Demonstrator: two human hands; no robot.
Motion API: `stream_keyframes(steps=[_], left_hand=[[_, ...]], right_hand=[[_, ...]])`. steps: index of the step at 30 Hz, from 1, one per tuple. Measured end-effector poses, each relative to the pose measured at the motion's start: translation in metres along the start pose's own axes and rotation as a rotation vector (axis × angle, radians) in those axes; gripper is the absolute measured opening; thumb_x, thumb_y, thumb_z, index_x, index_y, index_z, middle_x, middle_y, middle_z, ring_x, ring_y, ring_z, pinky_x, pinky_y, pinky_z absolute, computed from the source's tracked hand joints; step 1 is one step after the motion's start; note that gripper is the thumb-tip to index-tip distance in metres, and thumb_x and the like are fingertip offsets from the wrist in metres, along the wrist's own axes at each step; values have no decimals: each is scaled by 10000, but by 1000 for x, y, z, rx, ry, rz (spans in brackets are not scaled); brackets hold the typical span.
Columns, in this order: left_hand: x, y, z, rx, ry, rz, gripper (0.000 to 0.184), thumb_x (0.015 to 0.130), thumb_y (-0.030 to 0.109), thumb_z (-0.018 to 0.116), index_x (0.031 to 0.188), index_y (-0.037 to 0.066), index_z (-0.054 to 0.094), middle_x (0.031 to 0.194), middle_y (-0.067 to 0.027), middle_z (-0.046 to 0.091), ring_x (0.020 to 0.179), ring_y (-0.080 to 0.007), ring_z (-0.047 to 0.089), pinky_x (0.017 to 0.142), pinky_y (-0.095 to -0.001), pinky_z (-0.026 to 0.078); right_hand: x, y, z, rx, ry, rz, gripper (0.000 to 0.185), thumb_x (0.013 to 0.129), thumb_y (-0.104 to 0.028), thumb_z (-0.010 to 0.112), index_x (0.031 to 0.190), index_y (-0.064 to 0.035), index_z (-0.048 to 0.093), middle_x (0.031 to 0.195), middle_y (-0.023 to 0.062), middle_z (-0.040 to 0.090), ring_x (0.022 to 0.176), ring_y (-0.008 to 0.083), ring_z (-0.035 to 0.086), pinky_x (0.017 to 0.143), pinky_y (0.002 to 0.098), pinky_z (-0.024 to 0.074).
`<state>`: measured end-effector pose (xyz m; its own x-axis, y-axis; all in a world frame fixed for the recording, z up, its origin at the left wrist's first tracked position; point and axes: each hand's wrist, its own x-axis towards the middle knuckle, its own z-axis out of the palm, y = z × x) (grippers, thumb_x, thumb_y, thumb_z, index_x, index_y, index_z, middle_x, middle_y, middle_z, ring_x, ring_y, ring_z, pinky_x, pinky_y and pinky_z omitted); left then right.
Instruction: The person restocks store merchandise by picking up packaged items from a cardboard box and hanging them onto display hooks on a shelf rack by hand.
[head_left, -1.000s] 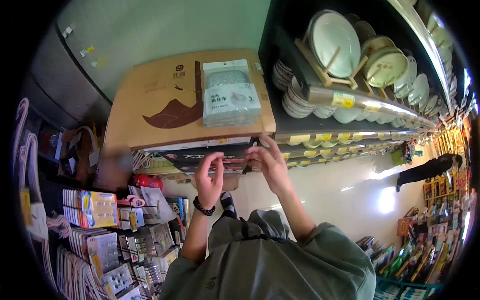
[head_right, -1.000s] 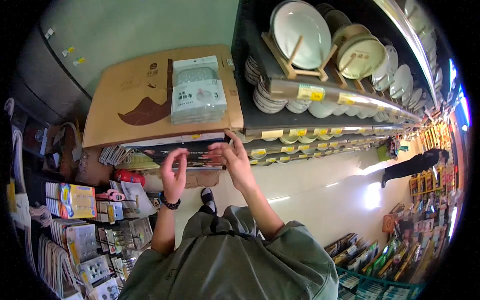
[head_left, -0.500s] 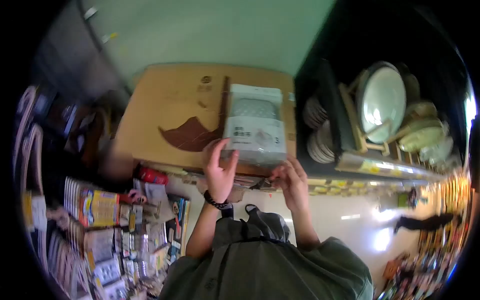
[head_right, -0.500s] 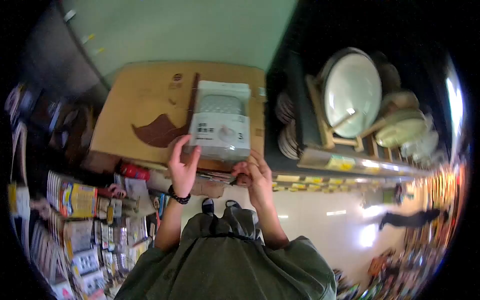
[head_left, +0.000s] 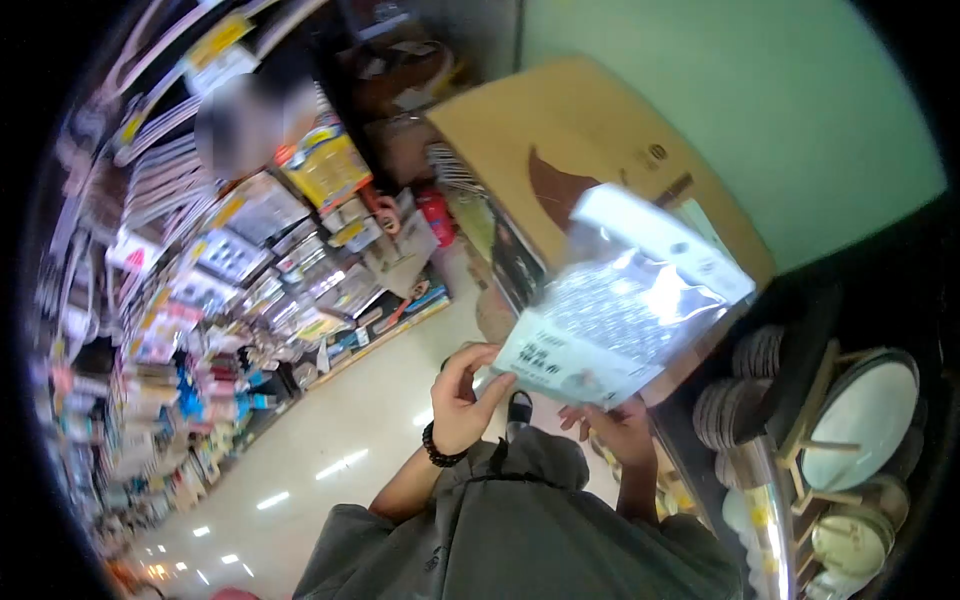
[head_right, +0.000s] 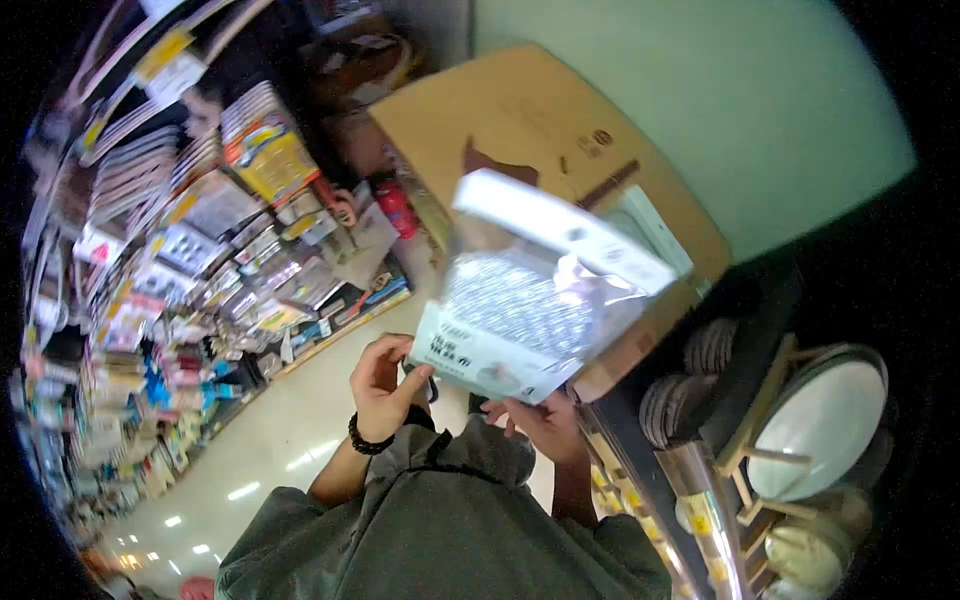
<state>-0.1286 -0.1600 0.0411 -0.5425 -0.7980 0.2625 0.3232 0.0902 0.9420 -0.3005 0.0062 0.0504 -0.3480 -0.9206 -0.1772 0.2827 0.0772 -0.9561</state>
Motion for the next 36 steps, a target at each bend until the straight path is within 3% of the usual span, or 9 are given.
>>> stream_keyframes(steps=[6, 10, 11, 16, 23, 26, 29, 32, 36], left_hand=[[-78, 2, -86, -119, 11, -498, 415, 792, -131, 718, 1184, -69, 597, 1124, -103, 663, 1082, -183, 617, 961, -323, 484], [-118, 8, -138, 246, -101, -486, 258, 853, 18, 686, 1099, -55, 667, 1113, -114, 673, 1058, -196, 631, 923, -310, 505], [-134, -3, -153, 100, -79, -230, 255, 870, 102, 652, 1070, -55, 682, 1082, -142, 676, 1028, -208, 645, 900, -299, 514], [-185, 26, -222, 171, 81, -132, 275, 883, 160, 605, 1038, -50, 693, 1060, -164, 692, 983, -225, 671, 888, -306, 530], [-291, 81, -320, 593, 409, 50, 233, 823, 182, 635, 957, 11, 718, 985, -126, 721, 877, -294, 693, 775, -363, 556], [-350, 97, -342, 648, 629, -36, 243, 806, 190, 657, 949, 4, 718, 965, -138, 723, 876, -292, 696, 781, -358, 556], [-400, 109, -348, 622, 836, -76, 269, 784, 217, 681, 939, 0, 718, 952, -150, 724, 871, -298, 699, 785, -354, 555], [-441, 115, -350, 660, 972, -192, 388, 771, 295, 700, 994, -21, 724, 1001, -179, 722, 912, -281, 709, 835, -356, 558], [-465, 125, -353, 739, 1244, -157, 322, 742, 238, 705, 961, 2, 716, 977, -161, 724, 898, -315, 697, 815, -375, 542]], right_hand=[[14, 0, 48, -558, -322, -62, 210, 934, -61, 614, 1115, 38, 658, 1014, 153, 716, 864, 211, 702, 741, 288, 531], [21, 3, 114, -700, -494, -175, 215, 895, -54, 626, 1098, 4, 666, 1014, 158, 695, 889, 270, 686, 772, 332, 519], [24, 4, 134, -719, -540, -162, 222, 880, -49, 632, 1094, -5, 668, 1019, 156, 687, 898, 279, 678, 782, 346, 517], [42, 33, 225, -985, -806, -245, 394, 770, -2, 634, 1162, -35, 619, 1069, 154, 670, 977, 340, 642, 871, 421, 492], [49, 110, 378, -924, -1230, -343, 611, 698, 28, 633, 1297, -80, 577, 1161, 182, 651, 1068, 376, 611, 920, 425, 490], [38, 142, 444, -856, -1414, -495, 588, 702, 40, 624, 1277, -73, 595, 1160, 189, 654, 1060, 377, 616, 920, 420, 493], [19, 161, 499, -833, -1589, -479, 454, 786, -118, 668, 1233, -52, 628, 1099, 182, 680, 1013, 357, 645, 888, 401, 502], [7, 184, 546, -762, -1759, -508, 415, 790, -120, 664, 1198, -45, 644, 1080, 183, 684, 984, 353, 655, 867, 401, 509], [1, 210, 609, -808, -1969, -526, 374, 792, -116, 669, 1156, -28, 657, 1082, 187, 682, 984, 345, 653, 852, 378, 508]])
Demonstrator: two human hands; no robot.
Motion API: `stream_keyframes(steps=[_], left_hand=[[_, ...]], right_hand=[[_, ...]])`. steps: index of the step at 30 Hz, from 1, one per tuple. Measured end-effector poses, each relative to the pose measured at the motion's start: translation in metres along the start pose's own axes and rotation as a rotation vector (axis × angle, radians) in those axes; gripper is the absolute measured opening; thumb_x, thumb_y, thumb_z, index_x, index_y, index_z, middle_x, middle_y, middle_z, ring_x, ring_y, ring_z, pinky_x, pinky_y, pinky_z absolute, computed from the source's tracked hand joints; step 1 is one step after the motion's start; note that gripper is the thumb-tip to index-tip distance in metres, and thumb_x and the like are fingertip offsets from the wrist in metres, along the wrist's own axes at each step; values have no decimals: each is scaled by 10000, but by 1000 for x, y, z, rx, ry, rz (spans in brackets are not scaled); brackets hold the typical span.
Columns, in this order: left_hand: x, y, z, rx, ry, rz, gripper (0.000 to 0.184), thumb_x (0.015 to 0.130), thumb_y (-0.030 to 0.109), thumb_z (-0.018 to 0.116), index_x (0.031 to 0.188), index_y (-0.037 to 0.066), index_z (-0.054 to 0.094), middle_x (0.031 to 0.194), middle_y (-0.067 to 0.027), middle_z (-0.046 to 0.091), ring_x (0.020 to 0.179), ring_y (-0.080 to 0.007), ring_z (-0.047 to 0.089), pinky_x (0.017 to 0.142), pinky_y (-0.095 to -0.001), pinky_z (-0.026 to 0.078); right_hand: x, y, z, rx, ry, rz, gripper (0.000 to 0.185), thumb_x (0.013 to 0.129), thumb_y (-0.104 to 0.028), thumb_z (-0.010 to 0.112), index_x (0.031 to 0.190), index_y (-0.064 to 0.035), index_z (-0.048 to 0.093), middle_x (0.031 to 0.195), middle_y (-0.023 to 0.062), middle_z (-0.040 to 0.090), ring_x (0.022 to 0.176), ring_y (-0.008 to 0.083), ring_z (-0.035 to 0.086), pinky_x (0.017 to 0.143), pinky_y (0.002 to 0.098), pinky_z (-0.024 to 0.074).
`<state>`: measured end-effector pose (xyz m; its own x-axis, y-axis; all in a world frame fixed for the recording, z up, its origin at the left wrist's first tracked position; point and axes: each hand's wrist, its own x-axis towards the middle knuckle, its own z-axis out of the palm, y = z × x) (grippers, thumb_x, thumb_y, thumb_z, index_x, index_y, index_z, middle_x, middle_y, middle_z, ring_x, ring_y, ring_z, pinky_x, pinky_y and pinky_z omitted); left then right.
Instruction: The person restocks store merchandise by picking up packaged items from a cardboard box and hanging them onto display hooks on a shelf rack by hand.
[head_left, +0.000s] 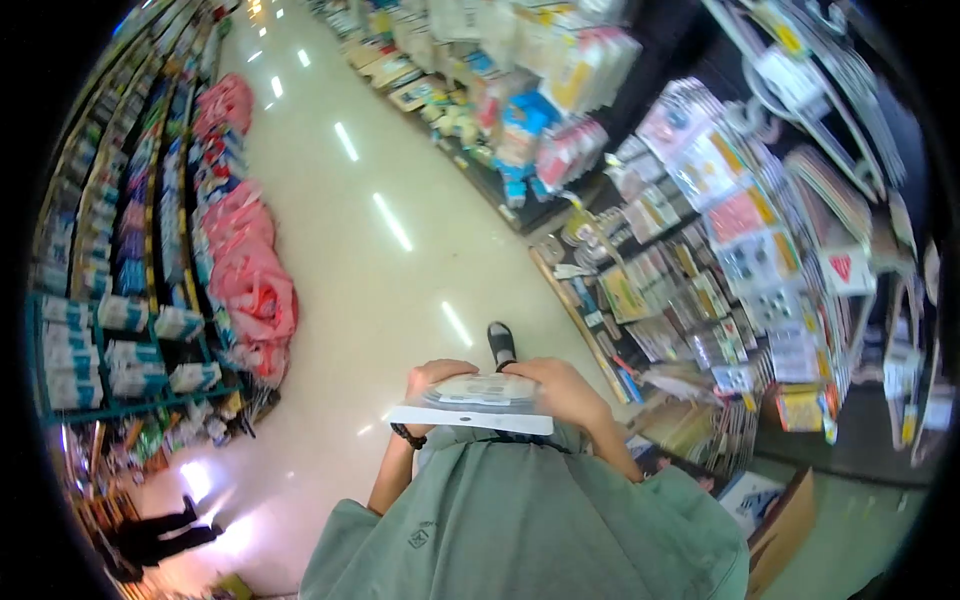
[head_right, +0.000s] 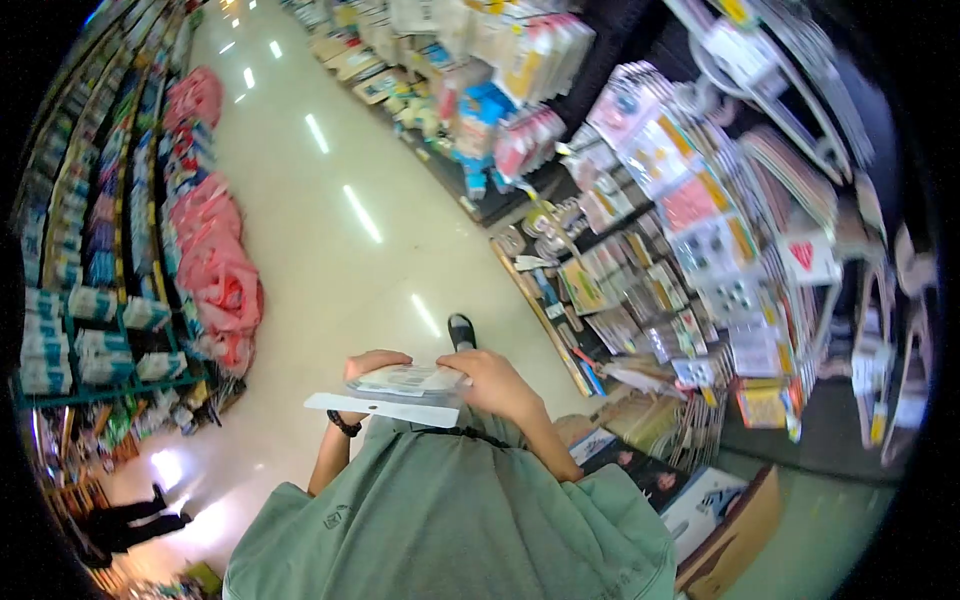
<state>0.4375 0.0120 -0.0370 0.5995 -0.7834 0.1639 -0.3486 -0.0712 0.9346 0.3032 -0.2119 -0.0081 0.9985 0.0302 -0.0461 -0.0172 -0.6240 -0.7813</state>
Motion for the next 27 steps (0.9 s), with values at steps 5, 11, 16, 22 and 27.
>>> stream_keyframes(steps=[5, 11, 16, 22, 27], left_hand=[[29, -14, -24, 94, 199, -182, 338, 716, 224, 711, 980, 12, 717, 987, -165, 722, 930, -326, 688, 847, -385, 522], [118, -25, -69, 220, 264, -241, 331, 730, 208, 695, 997, 12, 716, 992, -154, 723, 949, -319, 680, 863, -381, 508], [203, -40, -111, 327, 202, -209, 331, 734, 195, 675, 1012, 18, 708, 994, -146, 714, 947, -335, 665, 862, -393, 499], [270, -60, -154, 463, 222, -192, 338, 720, 158, 663, 1021, 9, 699, 1022, -145, 702, 964, -335, 649, 863, -397, 489], [305, -98, -195, 393, 371, -173, 329, 713, 112, 666, 1019, -6, 696, 1012, -148, 699, 955, -337, 648, 862, -396, 486]], right_hand=[[92, 31, -14, 203, -188, 63, 270, 893, -125, 580, 1119, -10, 674, 1086, 145, 698, 982, 234, 661, 876, 303, 477], [206, 72, -47, 359, -266, -12, 374, 791, -72, 625, 1163, -50, 662, 1076, 179, 691, 988, 340, 659, 884, 382, 507], [299, 95, -93, 327, -288, -80, 369, 830, -108, 591, 1188, -37, 648, 1116, 180, 678, 1034, 323, 650, 909, 360, 495], [398, 128, -107, 210, -292, -253, 373, 811, -93, 614, 1178, -44, 657, 1136, 171, 672, 1057, 332, 634, 933, 379, 486], [478, 116, -113, 289, -325, -210, 372, 789, -87, 632, 1157, -43, 666, 1102, 166, 686, 1025, 343, 644, 916, 389, 495]])
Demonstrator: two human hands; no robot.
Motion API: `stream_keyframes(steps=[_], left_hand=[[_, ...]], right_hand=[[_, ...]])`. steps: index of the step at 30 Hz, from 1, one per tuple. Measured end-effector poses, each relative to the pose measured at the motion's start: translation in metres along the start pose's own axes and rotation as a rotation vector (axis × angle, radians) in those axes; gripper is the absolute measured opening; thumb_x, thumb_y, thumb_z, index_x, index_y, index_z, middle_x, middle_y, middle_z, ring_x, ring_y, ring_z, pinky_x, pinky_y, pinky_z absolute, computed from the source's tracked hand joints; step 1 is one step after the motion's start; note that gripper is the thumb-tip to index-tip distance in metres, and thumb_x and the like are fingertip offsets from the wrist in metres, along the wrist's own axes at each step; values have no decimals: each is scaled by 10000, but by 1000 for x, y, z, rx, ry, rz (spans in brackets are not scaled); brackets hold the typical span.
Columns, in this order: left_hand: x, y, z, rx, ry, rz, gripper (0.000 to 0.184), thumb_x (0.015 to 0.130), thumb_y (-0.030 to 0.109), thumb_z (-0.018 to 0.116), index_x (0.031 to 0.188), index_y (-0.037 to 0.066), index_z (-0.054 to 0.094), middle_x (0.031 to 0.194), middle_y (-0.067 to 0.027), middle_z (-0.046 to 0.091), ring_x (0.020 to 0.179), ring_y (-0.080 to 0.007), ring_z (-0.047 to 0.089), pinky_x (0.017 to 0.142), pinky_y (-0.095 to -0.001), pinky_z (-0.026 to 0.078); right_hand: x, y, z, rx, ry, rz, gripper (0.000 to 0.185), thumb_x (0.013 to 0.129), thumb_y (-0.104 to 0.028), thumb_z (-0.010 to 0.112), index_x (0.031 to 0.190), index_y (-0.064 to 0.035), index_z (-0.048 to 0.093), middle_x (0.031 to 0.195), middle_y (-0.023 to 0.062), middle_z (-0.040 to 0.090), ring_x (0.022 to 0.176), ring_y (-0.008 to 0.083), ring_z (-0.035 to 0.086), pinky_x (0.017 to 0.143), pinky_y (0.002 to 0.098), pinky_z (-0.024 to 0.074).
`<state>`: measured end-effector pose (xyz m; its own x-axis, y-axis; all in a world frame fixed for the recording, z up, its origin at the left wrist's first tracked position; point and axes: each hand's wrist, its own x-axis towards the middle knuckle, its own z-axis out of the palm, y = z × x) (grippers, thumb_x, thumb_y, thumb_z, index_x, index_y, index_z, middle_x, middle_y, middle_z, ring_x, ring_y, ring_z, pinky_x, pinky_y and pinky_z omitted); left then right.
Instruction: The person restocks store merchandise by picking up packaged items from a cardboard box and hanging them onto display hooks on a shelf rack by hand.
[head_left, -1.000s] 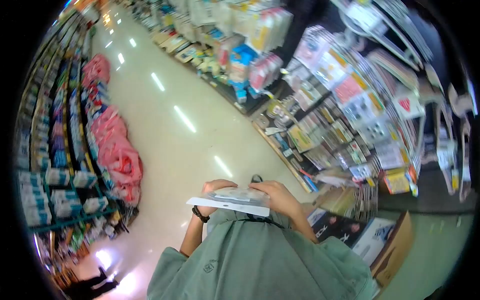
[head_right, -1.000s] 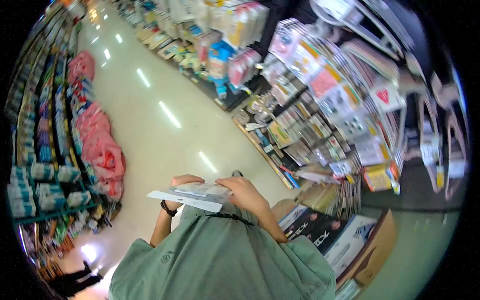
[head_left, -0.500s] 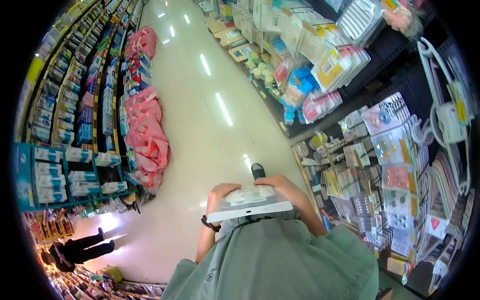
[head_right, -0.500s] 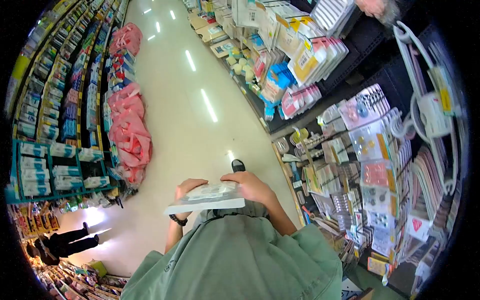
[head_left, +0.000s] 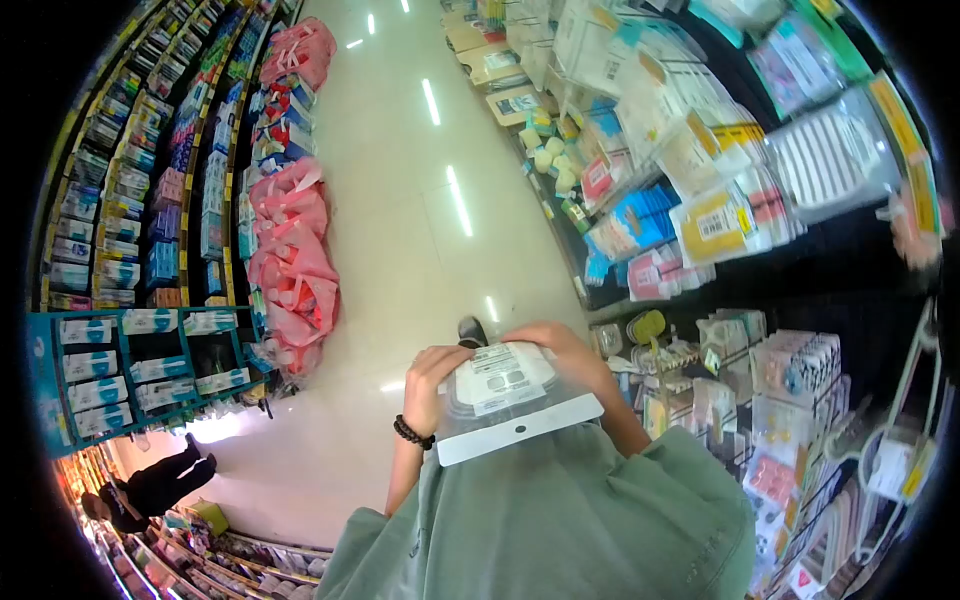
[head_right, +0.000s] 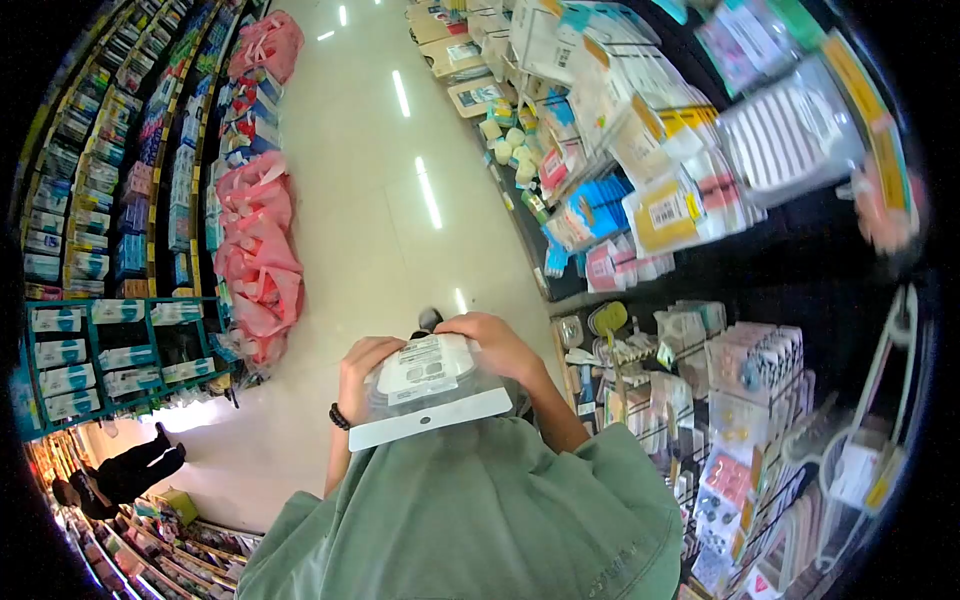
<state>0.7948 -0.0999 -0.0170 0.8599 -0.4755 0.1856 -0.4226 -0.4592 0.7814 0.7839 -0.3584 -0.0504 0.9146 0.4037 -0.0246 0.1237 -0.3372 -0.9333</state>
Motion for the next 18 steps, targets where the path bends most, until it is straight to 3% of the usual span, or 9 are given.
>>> stream_keyframes(steps=[4, 12, 15, 18], left_hand=[[60, -43, -16, -78, 71, -35, 311, 698, 85, 686, 995, -3, 706, 991, -147, 707, 938, -323, 657, 845, -385, 493], [202, -139, -81, -288, 158, -137, 301, 671, 43, 715, 970, 14, 729, 967, -131, 720, 914, -290, 660, 825, -358, 506], [254, -173, -115, -286, 201, -99, 325, 651, 60, 729, 973, 19, 733, 966, -125, 721, 912, -285, 659, 829, -356, 506], [301, -181, -150, -263, 209, -83, 303, 665, 46, 700, 965, 23, 735, 970, -119, 718, 921, -279, 657, 837, -350, 502]], right_hand=[[73, 1, -23, -41, -4, 68, 343, 803, -144, 611, 1113, -10, 673, 1068, 185, 686, 1011, 337, 646, 905, 366, 487], [241, 16, -69, 2, -15, 161, 353, 803, -116, 581, 1138, -35, 657, 1096, 160, 684, 1030, 342, 635, 928, 384, 481], [309, 10, -89, -63, -47, 156, 356, 806, -108, 577, 1149, -39, 642, 1120, 168, 669, 1034, 343, 628, 921, 396, 482], [362, -2, -108, -224, 8, 11, 362, 825, -106, 560, 1177, -50, 622, 1126, 165, 658, 1047, 342, 619, 926, 397, 480]])
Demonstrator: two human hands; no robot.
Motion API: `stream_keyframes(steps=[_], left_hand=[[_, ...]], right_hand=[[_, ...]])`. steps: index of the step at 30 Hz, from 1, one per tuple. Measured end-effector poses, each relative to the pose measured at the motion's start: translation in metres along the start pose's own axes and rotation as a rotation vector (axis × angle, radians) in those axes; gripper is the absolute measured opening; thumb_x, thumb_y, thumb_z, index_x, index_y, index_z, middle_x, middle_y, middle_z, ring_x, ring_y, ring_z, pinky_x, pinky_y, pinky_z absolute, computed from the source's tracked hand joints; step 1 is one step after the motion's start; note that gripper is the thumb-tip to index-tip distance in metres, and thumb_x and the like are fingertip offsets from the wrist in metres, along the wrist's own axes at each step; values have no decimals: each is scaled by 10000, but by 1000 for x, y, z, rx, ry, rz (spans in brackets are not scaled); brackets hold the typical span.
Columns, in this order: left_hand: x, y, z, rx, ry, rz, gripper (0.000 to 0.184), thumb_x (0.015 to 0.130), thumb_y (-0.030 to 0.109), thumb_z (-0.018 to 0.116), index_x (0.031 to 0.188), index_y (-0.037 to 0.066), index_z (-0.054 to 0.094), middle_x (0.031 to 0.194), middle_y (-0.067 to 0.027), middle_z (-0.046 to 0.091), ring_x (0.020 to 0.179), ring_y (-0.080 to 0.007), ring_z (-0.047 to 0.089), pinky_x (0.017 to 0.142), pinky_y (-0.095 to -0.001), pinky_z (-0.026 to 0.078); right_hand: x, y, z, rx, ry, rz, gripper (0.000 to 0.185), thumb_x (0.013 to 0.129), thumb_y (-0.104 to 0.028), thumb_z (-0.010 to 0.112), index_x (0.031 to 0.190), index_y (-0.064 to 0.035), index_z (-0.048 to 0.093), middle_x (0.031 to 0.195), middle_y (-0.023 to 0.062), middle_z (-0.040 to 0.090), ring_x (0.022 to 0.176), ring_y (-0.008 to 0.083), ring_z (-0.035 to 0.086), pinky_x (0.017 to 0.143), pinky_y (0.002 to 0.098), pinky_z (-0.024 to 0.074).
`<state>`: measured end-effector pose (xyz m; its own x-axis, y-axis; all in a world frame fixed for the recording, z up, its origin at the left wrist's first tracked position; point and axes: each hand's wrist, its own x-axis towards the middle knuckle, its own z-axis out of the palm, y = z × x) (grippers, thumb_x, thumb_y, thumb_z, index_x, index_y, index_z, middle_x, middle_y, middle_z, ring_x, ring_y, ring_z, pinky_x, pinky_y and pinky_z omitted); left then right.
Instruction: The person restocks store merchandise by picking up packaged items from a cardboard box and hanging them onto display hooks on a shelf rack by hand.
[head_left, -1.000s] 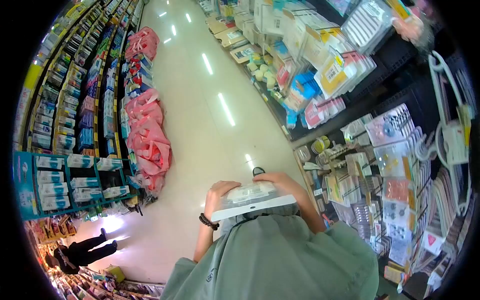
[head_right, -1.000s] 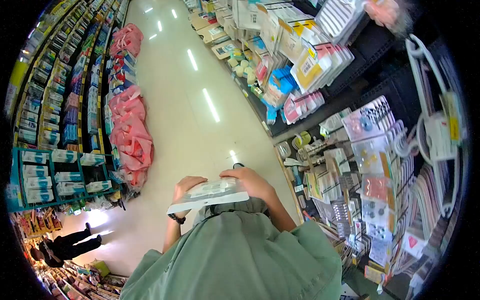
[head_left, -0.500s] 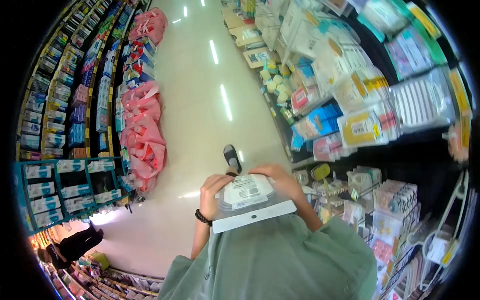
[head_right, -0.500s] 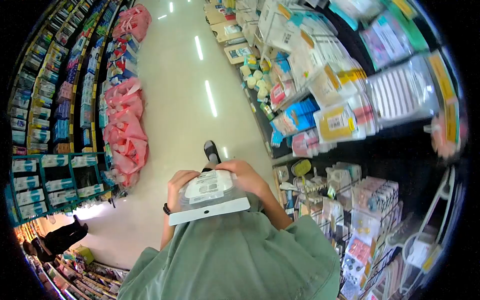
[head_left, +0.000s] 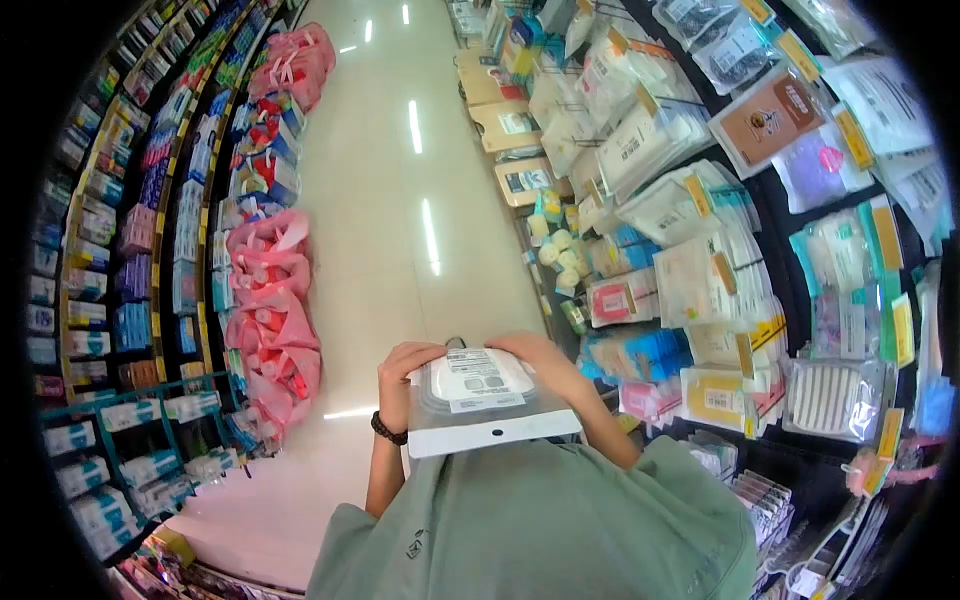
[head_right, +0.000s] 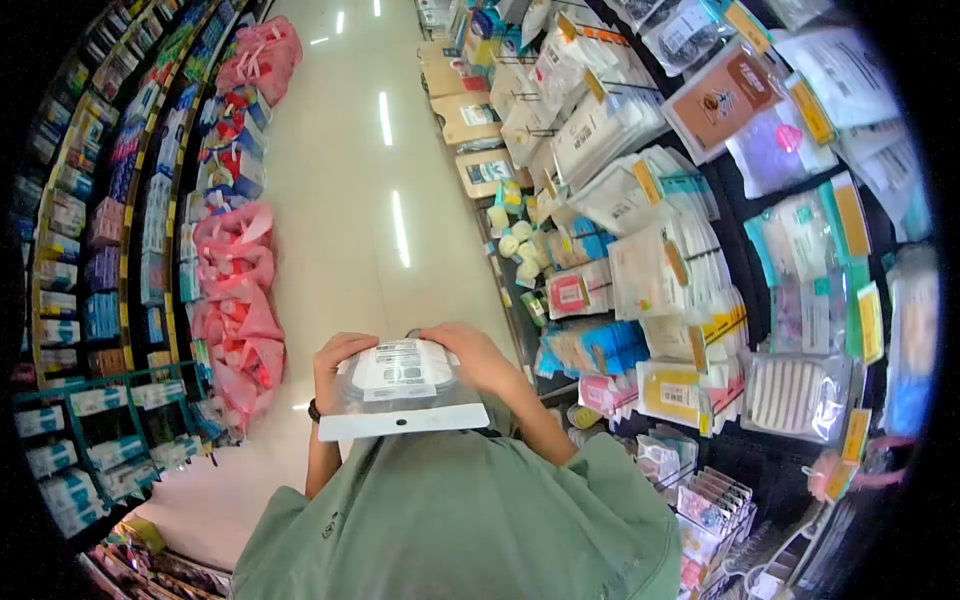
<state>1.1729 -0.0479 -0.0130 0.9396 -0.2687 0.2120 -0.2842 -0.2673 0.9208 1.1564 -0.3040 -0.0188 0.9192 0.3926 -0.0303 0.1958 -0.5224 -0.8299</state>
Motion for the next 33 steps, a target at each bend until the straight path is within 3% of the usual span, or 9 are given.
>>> stream_keyframes(steps=[12, 15, 24, 31, 33], left_hand=[[155, -71, -21, 84, 78, -6, 263, 693, 59, 656, 944, 17, 720, 969, -126, 715, 942, -284, 655, 852, -356, 501], [218, -86, -20, 75, 66, -26, 283, 664, 48, 679, 943, 14, 714, 963, -126, 713, 932, -288, 657, 843, -360, 505], [434, -84, -36, 247, -4, 42, 308, 645, 11, 697, 952, 7, 709, 952, -128, 706, 908, -300, 647, 816, -370, 506], [530, -102, -35, 73, 32, -55, 292, 681, 17, 704, 972, -3, 689, 971, -139, 685, 914, -290, 647, 825, -359, 504], [550, -123, -35, 17, 23, -91, 278, 736, 1, 672, 1014, -10, 667, 982, -128, 674, 918, -250, 648, 838, -329, 505]], right_hand=[[172, 71, -41, 138, -61, 73, 335, 871, -129, 555, 1190, -49, 619, 1114, 163, 640, 1087, 334, 598, 961, 371, 453], [228, 103, -67, 71, -56, -47, 351, 859, -113, 534, 1198, -67, 611, 1147, 141, 641, 1080, 330, 601, 943, 374, 475], [401, 149, -185, 141, -53, -85, 350, 840, -175, 583, 1162, -55, 643, 1123, 145, 668, 1063, 330, 616, 929, 383, 480], [486, 166, -237, 192, -58, -83, 362, 823, -174, 593, 1162, -59, 646, 1015, 154, 691, 944, 328, 654, 869, 371, 500], [503, 173, -242, 110, -39, -83, 334, 812, -159, 611, 1130, -66, 657, 1014, 148, 694, 945, 341, 649, 844, 383, 504]])
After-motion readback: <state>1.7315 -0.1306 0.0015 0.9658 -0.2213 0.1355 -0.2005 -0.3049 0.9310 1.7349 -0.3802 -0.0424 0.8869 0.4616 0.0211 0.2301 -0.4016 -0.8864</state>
